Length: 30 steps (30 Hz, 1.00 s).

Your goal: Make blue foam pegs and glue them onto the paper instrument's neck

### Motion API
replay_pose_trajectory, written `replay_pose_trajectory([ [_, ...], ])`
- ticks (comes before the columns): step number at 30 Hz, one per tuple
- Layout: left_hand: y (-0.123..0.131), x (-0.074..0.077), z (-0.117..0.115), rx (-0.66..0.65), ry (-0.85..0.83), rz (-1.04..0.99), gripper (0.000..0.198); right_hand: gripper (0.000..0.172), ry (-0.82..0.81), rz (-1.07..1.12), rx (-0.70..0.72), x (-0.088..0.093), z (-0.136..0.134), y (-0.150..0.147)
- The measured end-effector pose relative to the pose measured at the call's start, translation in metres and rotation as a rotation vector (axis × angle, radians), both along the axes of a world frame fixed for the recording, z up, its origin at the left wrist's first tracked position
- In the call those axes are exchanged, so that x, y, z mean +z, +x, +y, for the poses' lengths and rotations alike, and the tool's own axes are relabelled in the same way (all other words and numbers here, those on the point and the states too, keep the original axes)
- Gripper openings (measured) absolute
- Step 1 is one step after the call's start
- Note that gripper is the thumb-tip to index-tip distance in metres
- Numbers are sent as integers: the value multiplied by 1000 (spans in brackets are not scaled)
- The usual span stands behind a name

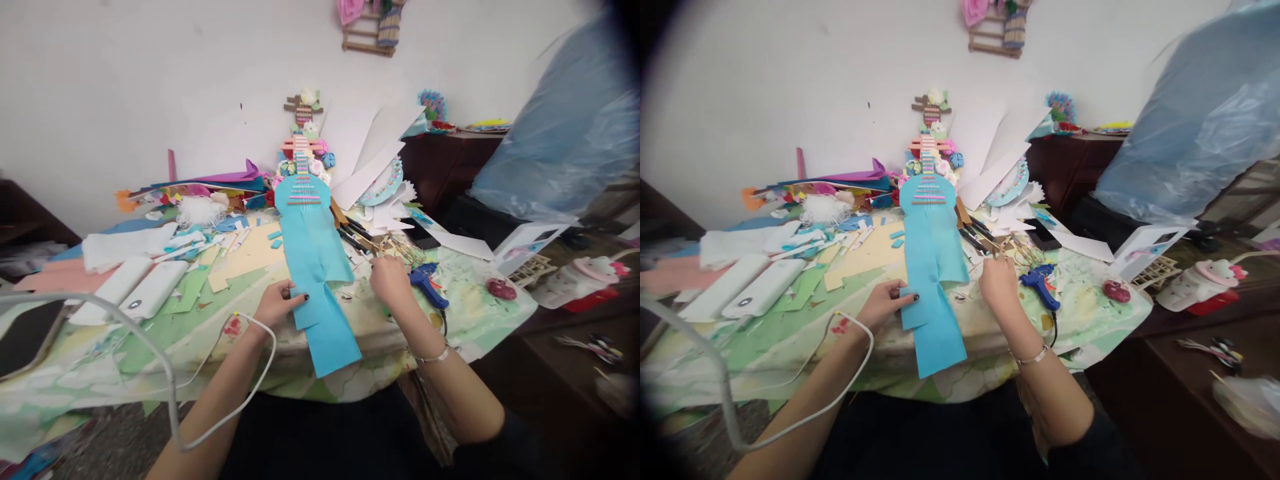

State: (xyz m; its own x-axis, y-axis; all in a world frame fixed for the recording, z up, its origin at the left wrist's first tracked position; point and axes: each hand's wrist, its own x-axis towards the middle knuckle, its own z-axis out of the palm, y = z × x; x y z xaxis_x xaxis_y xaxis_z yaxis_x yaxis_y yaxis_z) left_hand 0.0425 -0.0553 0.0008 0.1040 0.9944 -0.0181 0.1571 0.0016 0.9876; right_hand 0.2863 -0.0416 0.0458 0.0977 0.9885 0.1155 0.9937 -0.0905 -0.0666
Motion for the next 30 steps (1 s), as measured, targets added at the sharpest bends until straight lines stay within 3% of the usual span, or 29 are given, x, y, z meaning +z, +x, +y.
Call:
replay_pose_trajectory([
  [3,-1,2,-4,31,-55,-113,33,25,-75,55,-4,2,37,-7],
  [6,-2,0,-6,40,-125,-158,38,34,-147,123,2,-3,71,-20],
  [11,-4,-12,-8,60,-105,-173,38,33,-215,236,16,-13,106,-44],
  [16,-4,-21,-11,11,-35,-183,31,34,-154,250,-22,-18,114,-54],
  [20,-4,-23,-12,3,-32,-220,32,34,-76,239,-1,-8,117,-60],
  [25,-3,-22,-12,23,1,-198,32,32,-57,283,200,13,123,-101],
  [30,-4,-20,-16,29,39,-133,25,31,-103,368,383,15,119,-148],
])
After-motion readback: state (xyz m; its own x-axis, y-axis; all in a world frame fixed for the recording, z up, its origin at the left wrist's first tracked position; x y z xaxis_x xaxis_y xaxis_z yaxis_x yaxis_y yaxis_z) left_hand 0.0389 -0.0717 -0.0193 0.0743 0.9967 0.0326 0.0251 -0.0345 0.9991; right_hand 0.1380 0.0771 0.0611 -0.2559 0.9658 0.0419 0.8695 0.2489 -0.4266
